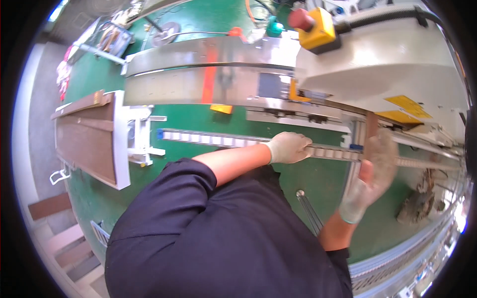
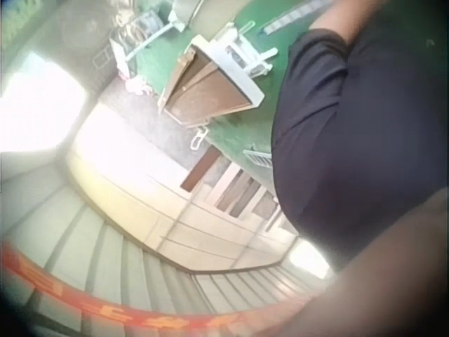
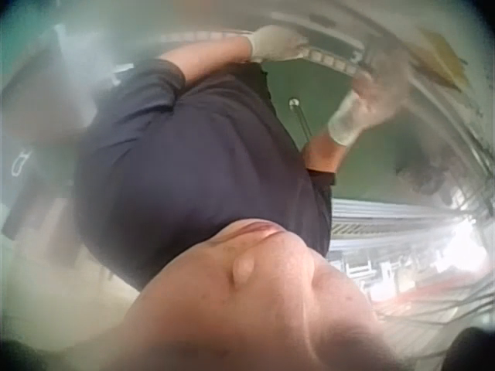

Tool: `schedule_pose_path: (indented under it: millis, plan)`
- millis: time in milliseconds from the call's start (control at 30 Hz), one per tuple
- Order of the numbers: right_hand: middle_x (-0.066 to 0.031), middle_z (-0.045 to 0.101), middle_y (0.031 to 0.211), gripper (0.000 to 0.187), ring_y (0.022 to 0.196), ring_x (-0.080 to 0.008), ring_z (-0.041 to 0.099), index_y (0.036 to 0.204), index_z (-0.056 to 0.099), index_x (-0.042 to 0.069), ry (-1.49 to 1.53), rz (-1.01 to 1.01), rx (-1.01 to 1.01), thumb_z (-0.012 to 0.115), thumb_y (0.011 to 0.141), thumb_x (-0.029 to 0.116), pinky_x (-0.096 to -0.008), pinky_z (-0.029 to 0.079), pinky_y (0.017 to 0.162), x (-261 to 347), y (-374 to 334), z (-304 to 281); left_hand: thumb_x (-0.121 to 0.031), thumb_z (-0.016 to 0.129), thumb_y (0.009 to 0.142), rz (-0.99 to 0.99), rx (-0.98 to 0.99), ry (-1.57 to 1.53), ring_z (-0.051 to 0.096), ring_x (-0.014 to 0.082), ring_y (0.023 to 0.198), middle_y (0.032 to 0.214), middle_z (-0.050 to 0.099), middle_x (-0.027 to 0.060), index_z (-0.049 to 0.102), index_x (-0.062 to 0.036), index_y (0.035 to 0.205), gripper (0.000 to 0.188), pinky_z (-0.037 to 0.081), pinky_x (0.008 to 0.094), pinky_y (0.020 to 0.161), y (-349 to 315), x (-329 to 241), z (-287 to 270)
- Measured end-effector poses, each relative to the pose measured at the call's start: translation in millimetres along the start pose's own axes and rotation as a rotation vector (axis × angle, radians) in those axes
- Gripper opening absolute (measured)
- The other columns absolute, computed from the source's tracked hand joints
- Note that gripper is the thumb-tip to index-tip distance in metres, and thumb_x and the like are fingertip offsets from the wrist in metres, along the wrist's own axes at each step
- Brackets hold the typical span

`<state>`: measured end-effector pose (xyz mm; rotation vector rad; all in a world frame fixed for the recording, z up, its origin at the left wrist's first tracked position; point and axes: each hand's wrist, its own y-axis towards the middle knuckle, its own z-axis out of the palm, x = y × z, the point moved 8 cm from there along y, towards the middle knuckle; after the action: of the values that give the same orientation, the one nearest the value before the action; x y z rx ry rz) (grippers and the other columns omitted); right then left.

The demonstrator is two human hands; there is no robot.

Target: The person applies yellow adhesive tape to a roller on a machine by hand. The person then picks up wood planks from a stack and feeds them into the edge-banding machine one at a time.

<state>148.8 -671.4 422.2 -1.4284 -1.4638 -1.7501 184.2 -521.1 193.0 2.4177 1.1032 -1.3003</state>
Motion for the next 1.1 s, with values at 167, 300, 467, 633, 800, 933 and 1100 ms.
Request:
schedule_pose_path:
  millis: [167, 300, 467, 633, 800, 933, 1100]
  plan:
    - [-0.0282, 0.051, 0.153, 0.080, 0.139, -0.0423, 0.053, 0.152, 0.045, -0.007, 0.182, -0.504, 0.300, 0.080, 0.092, 0.031, -0.0488, 0.041, 0.120, 157, 34, 106, -0.038, 0.069, 0.093, -0.043, -0.160, 0.301, 0.070, 0.0365, 0.105, 0.112, 0.073, 0.0183, 0.064, -0.0003, 0.130, 0.053, 0.056, 0.0465, 0.089, -141, 59, -76]
    - [-0.0282, 0.052, 0.152, 0.079, 0.138, -0.0423, 0.053, 0.152, 0.045, -0.007, 0.204, -0.611, 0.447, 0.080, 0.092, 0.031, -0.0487, 0.041, 0.119, 199, 16, 205, -0.030, 0.069, 0.095, -0.147, -0.422, 0.314, 0.066, 0.0374, 0.118, 0.125, 0.070, 0.0187, 0.066, -0.0036, 0.133, 0.046, 0.052, 0.0470, 0.102, -246, 120, -141]
    - [-0.0283, 0.052, 0.151, 0.078, 0.137, -0.0423, 0.054, 0.152, 0.045, -0.007, 0.120, -0.634, 0.517, 0.079, 0.092, 0.031, -0.0486, 0.041, 0.118, 199, 13, 310, -0.022, 0.067, 0.099, -0.331, -0.857, 0.280, 0.058, 0.0407, 0.133, 0.141, 0.064, 0.0210, 0.063, -0.0052, 0.140, 0.045, 0.045, 0.0485, 0.114, -415, 210, -215]
    - [-0.0283, 0.053, 0.150, 0.078, 0.136, -0.0424, 0.055, 0.152, 0.045, -0.006, -0.014, -0.609, 0.542, 0.079, 0.093, 0.031, -0.0485, 0.041, 0.118, 247, 23, 381, -0.030, 0.062, 0.102, -0.719, -1.284, 0.122, 0.060, 0.0377, 0.127, 0.136, 0.066, 0.0180, 0.065, -0.0045, 0.135, 0.042, 0.046, 0.0474, 0.111, -615, 336, -240]
    - [-0.0284, 0.054, 0.149, 0.077, 0.135, -0.0424, 0.055, 0.152, 0.046, -0.006, -0.076, -0.434, 0.543, 0.079, 0.093, 0.030, -0.0484, 0.042, 0.117, 279, 9, 450, -0.027, 0.052, 0.107, -1.131, -1.294, -0.057, 0.060, 0.0320, 0.131, 0.143, 0.062, 0.0231, 0.053, 0.0014, 0.145, 0.048, 0.046, 0.0478, 0.109, -776, 449, -283]
    - [-0.0284, 0.054, 0.149, 0.076, 0.134, -0.0424, 0.056, 0.152, 0.046, -0.005, -0.196, -0.382, 0.471, 0.078, 0.093, 0.030, -0.0483, 0.042, 0.116, 243, -25, 452, -0.030, 0.048, 0.110, -0.924, -1.460, -0.834, 0.052, 0.0323, 0.141, 0.150, 0.057, 0.0235, 0.045, 0.0027, 0.152, 0.053, 0.036, 0.0500, 0.119, -847, 516, -196]
    - [-0.0285, 0.055, 0.148, 0.075, 0.133, -0.0425, 0.057, 0.152, 0.046, -0.005, -0.341, -0.424, 0.402, 0.078, 0.094, 0.030, -0.0482, 0.042, 0.115, 250, -21, 487, -0.032, 0.046, 0.112, -0.690, -1.700, -1.439, 0.048, 0.0332, 0.146, 0.152, 0.056, 0.0226, 0.040, 0.0021, 0.157, 0.056, 0.032, 0.0519, 0.124, -860, 594, -227]
